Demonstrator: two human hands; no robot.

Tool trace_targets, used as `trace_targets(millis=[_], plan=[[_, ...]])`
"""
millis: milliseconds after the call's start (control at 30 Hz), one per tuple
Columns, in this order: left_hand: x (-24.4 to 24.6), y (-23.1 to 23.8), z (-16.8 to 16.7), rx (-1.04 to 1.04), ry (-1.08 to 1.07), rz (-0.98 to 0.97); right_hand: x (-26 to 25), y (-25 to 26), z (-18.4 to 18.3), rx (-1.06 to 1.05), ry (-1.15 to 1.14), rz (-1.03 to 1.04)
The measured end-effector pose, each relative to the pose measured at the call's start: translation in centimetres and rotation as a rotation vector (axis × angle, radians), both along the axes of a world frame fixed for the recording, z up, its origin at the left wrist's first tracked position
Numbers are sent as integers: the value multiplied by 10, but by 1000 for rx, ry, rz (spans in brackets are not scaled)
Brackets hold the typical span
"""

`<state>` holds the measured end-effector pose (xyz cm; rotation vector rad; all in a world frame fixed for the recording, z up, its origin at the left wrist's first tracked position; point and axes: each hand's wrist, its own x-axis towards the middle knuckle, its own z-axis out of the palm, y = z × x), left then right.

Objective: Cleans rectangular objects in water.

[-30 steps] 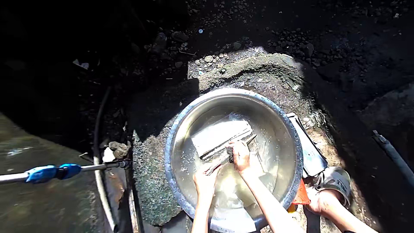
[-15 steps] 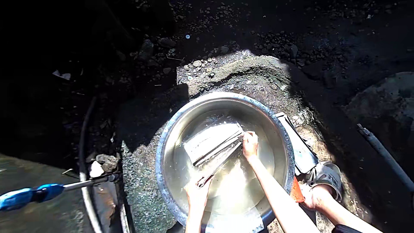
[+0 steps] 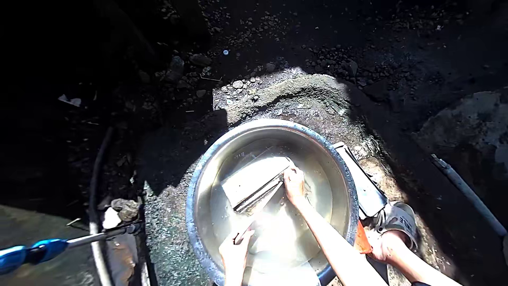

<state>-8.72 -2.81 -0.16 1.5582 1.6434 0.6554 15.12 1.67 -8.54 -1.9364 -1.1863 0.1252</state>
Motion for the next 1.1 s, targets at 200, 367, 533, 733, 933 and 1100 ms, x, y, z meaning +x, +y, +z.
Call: trace_targets(millis=[200,367,533,733,933,1100], plan=[[9,35,25,-621,518,-518,-48,-6,12,67,41,-81],[74,38,14,-500,367,-609,-45,-16,48,296,-26,39],[100,35,44,-397,333,-672,-7,-5,62,379,281,-6],[101,16,32,-246,139,-490,-13,0,76,211,638,-341],[93,-6,26,91,-112,-218,20,18,74,340,30,-92],[72,12,46,-58,-264,-107,60,-15,-5,-231,284,78]])
